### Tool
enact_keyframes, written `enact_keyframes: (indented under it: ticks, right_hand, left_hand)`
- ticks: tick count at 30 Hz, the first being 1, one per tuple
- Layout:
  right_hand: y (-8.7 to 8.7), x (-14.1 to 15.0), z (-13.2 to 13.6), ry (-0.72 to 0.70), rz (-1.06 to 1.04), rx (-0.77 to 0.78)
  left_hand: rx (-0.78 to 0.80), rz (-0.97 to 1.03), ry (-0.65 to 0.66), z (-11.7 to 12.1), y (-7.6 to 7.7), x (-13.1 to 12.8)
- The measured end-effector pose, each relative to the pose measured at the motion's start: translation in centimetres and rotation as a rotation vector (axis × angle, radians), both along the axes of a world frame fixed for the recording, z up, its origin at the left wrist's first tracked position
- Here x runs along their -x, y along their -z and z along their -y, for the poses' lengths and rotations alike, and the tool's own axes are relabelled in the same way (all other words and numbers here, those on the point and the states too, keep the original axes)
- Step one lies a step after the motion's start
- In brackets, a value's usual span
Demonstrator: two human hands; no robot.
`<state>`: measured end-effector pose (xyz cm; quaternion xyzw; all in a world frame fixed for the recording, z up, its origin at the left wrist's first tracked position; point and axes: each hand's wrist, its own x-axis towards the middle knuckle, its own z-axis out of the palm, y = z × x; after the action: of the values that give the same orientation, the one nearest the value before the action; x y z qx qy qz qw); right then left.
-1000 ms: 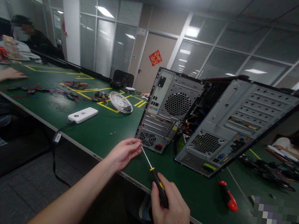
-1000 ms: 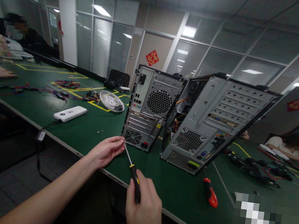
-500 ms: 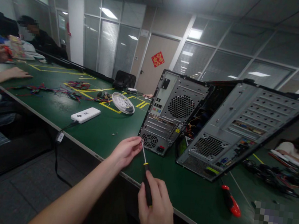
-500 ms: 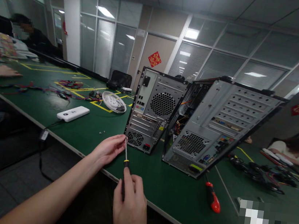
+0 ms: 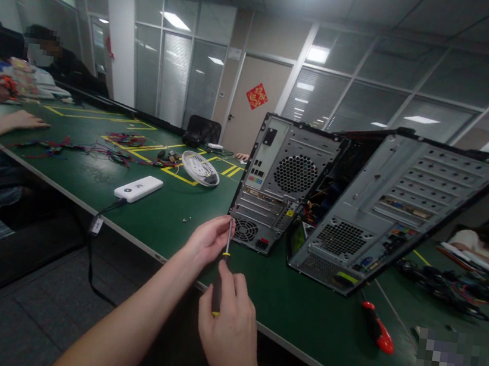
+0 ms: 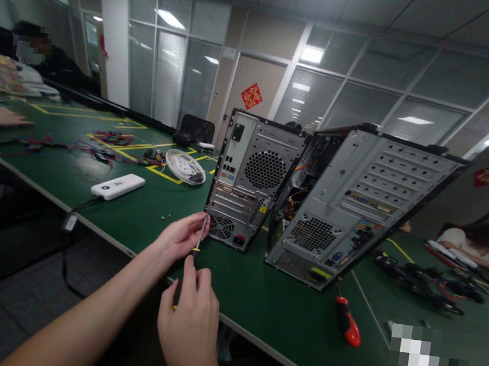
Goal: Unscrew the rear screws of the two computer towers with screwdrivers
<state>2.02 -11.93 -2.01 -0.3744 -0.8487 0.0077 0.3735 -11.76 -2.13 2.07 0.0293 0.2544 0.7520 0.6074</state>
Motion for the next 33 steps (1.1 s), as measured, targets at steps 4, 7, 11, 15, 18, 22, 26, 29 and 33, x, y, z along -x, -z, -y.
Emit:
enact_keyframes:
  ticks: [4, 7, 11, 15, 18, 22, 26, 29, 33]
  right_hand:
    - [0.2, 0.6, -0.2, -0.004, -0.021, 0.007]
    - [0.3, 0.8, -0.3, 0.006, -0.010, 0.004]
    - [0.1, 0.9, -0.3, 0.019, 0.009, -0.002]
    - [-0.1, 1.1, -0.4, 0.026, 0.028, -0.003]
    - [-0.1, 1.2, -0.5, 0.029, 0.035, -0.007]
    - [-0.1, 1.2, -0.7, 0.033, 0.035, -0.020]
    - [-0.1, 1.2, -0.7, 0.030, 0.033, -0.033]
    - [-0.2, 1.2, -0.7, 0.032, 0.045, -0.022]
    - [-0.2, 1.2, -0.7, 0.029, 0.053, -0.010]
  left_hand:
    - [0.045, 0.050, 0.013, -0.2, -0.3, 0.0]
    - [0.057, 0.068, 0.006, -0.3, -0.5, 0.0]
    - [0.058, 0.070, -0.001, -0.4, -0.8, -0.1]
    - [0.052, 0.056, -0.001, -0.5, -0.8, -0.1]
    - [0.052, 0.054, -0.004, -0.6, -0.6, -0.2]
    - [0.067, 0.073, -0.008, -0.8, -0.5, -0.2]
    - [0.069, 0.081, -0.016, -0.8, -0.5, -0.1]
    - [0.065, 0.072, -0.010, -0.8, -0.6, -0.1]
    - [0.057, 0.053, -0.015, -0.9, -0.7, -0.1]
